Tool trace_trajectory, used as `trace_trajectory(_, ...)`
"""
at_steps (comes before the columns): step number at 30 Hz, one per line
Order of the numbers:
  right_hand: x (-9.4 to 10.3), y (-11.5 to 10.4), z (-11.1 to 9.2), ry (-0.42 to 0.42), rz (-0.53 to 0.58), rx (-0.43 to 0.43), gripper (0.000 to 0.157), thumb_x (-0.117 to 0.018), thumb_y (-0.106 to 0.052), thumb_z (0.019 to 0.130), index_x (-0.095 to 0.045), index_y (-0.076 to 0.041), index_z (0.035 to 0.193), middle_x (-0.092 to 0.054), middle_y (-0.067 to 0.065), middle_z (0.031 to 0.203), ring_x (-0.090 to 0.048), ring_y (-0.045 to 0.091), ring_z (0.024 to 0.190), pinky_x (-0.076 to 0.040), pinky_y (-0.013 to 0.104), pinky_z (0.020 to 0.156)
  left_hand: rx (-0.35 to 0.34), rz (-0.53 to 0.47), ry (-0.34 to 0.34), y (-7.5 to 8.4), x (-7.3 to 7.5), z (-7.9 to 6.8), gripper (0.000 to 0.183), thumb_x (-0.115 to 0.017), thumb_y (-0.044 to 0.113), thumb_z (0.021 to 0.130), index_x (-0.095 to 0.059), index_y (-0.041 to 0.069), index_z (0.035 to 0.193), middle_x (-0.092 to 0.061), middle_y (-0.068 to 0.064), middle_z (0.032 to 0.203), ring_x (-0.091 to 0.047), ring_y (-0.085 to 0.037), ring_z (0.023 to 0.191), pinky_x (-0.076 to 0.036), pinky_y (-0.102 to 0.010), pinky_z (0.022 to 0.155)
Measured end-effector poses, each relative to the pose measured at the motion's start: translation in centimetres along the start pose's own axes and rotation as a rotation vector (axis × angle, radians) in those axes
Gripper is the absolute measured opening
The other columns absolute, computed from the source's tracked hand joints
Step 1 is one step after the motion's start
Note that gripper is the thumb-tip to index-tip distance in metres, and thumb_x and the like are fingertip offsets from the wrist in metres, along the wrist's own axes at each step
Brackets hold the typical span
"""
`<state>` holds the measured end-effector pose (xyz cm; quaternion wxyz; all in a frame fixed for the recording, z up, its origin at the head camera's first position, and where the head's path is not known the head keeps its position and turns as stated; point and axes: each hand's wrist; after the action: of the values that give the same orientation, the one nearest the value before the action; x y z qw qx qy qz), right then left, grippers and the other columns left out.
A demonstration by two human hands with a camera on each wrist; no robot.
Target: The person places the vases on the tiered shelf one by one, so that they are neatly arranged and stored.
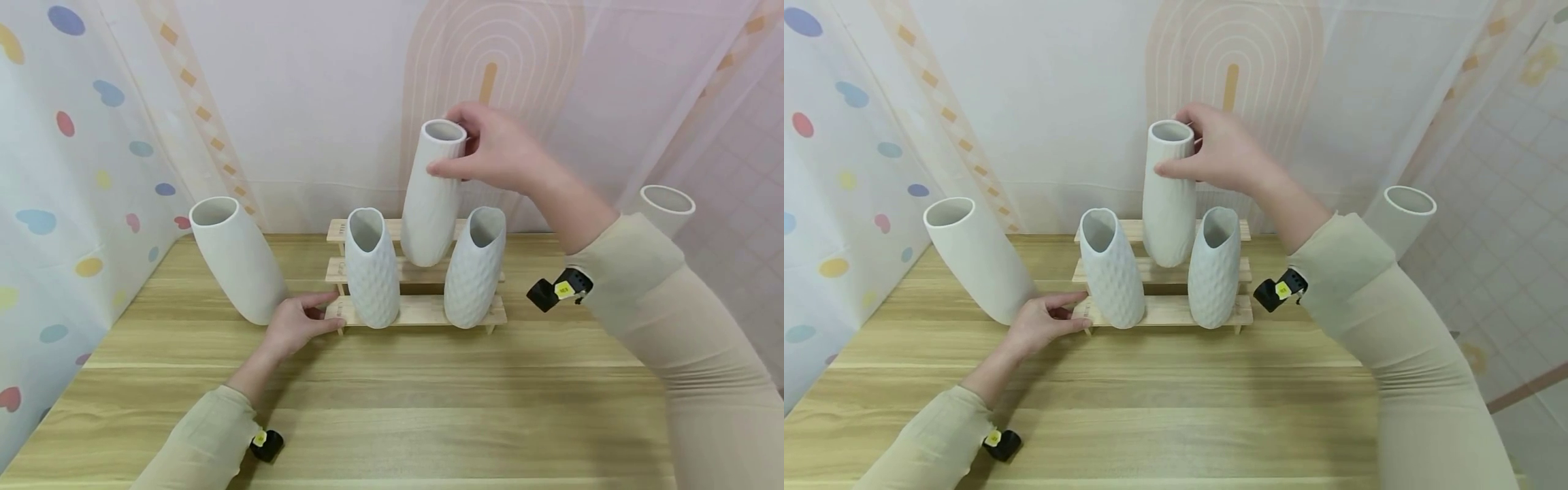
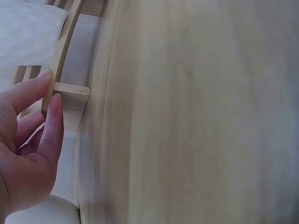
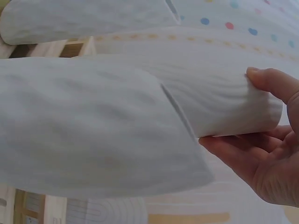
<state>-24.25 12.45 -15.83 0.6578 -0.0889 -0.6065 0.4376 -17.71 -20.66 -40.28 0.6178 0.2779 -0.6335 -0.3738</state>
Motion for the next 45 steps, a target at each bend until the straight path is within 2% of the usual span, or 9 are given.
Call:
trace_trajectory(6,-1.3,0.5,0.2,-0.066,-0.013,0.024,0.048,-0.08,-0.021,0.082,-0.056,-0.004,0.12,-0.065,0.01,0.106,-0.056,0.024,0.091,-0.045,0.032,0.081,0.002,0.004,-0.001,0.2,0.0,-0.1,0.056,-0.085,0.022,0.079,-0.066,0.003,0.129,-0.063,-0.015,0.13,-0.061,-0.024,0.095,-0.05,-0.032,0.078)
trace_trajectory(14,-2.2,1.3,0.5,-0.125,-0.083,0.027,0.051,-0.081,-0.025,0.082,-0.055,-0.005,0.121,-0.062,0.008,0.11,-0.056,0.024,0.095,-0.044,0.036,0.085,0.005,0.01,-0.002,0.2,-0.1,-0.1,0.055,-0.085,0.021,0.079,-0.066,0.003,0.128,-0.063,-0.016,0.13,-0.061,-0.024,0.094,-0.05,-0.033,0.078)
trace_trajectory(28,-2.5,1.4,0.7,-0.153,-0.082,0.015,0.055,-0.082,-0.024,0.082,-0.053,-0.005,0.125,-0.062,0.008,0.114,-0.057,0.025,0.101,-0.044,0.037,0.09,0.008,0.006,0.0,0.2,0.0,-0.1,0.055,-0.085,0.02,0.079,-0.066,0.003,0.128,-0.063,-0.016,0.129,-0.06,-0.023,0.092,-0.05,-0.032,0.077)
trace_trajectory(35,-2.6,1.5,0.8,-0.159,-0.04,0.016,0.055,-0.082,-0.021,0.082,-0.054,-0.004,0.126,-0.062,0.009,0.113,-0.057,0.025,0.1,-0.044,0.036,0.09,0.006,-0.003,0.0,0.2,0.0,-0.1,0.055,-0.085,0.019,0.08,-0.066,0.002,0.128,-0.063,-0.017,0.13,-0.061,-0.024,0.093,-0.05,-0.031,0.076)
trace_trajectory(40,-2.1,1.8,0.4,-0.167,0.054,0.004,0.051,-0.076,-0.019,0.088,-0.054,-0.004,0.13,-0.064,0.01,0.12,-0.06,0.024,0.107,-0.045,0.036,0.095,0.002,-0.005,-0.002,0.2,0.0,-0.1,0.056,-0.085,0.02,0.08,-0.066,0.002,0.129,-0.063,-0.016,0.13,-0.061,-0.023,0.094,-0.05,-0.031,0.077)
trace_trajectory(45,-0.7,2.6,-0.6,-0.112,0.124,0.0,0.051,-0.072,-0.019,0.092,-0.052,-0.003,0.136,-0.062,0.014,0.129,-0.057,0.026,0.117,-0.041,0.039,0.102,0.005,-0.008,-0.003,0.1,0.0,0.0,0.056,-0.085,0.022,0.079,-0.066,0.003,0.129,-0.063,-0.015,0.13,-0.061,-0.023,0.094,-0.05,-0.031,0.077)
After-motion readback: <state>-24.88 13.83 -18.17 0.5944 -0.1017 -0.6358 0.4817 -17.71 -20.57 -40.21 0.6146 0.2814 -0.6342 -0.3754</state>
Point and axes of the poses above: each hand's wrist, its own z-axis towards the middle knuckle, its own x-axis out of the back of the hand, y = z × x
